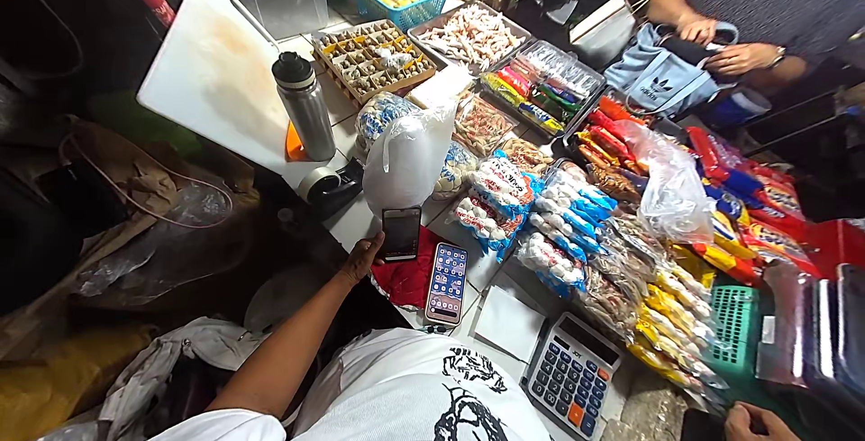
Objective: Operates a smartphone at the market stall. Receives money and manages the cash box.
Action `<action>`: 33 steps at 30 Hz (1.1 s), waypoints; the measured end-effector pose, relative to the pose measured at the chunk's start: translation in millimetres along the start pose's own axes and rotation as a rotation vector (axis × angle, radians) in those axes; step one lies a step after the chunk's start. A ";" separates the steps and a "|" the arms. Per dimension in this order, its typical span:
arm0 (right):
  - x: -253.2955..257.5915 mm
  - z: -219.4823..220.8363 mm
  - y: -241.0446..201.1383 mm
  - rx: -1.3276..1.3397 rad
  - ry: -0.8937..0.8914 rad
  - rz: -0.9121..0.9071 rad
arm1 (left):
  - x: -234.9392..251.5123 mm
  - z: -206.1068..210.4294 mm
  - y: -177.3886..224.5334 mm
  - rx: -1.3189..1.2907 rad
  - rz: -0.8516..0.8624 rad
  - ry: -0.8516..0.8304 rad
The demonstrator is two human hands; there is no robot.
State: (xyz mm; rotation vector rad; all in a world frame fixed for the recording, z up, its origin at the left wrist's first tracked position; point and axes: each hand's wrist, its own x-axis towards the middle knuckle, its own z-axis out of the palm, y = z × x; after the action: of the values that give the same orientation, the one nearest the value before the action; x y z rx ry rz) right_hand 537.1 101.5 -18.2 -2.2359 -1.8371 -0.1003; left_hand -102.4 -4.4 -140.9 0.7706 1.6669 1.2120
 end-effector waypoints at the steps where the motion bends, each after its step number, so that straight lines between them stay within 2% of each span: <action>1: -0.3 -0.3 -0.2 0.000 -0.004 -0.001 | 0.5 0.0 -0.9 0.004 0.001 0.000; 19: 0.5 -2.9 1.3 0.012 0.006 0.004 | 1.7 3.1 2.4 0.006 0.041 0.001; 21: -4.8 -12.0 -12.7 0.028 0.000 0.032 | -1.8 0.7 -5.1 0.041 0.087 -0.026; 24: -14.4 -46.5 -66.2 0.057 -0.084 0.144 | 0.5 -0.1 -14.2 0.127 0.205 -0.023; 26: -10.2 -42.9 -55.1 0.026 -0.083 0.110 | 2.2 4.2 -15.2 0.148 0.187 -0.001; 29: -1.0 -8.0 -8.9 0.021 0.021 0.028 | 2.9 4.1 -17.5 0.095 0.065 0.044; 33: -0.1 -1.9 -2.9 0.050 0.055 0.038 | 12.0 0.6 -32.8 -0.005 0.069 0.073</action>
State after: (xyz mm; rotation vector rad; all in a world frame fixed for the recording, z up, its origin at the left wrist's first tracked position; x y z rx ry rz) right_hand 534.4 101.5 -15.9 -2.2108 -1.7488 -0.1065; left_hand -105.8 -4.4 -175.7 0.7947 1.7077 1.3063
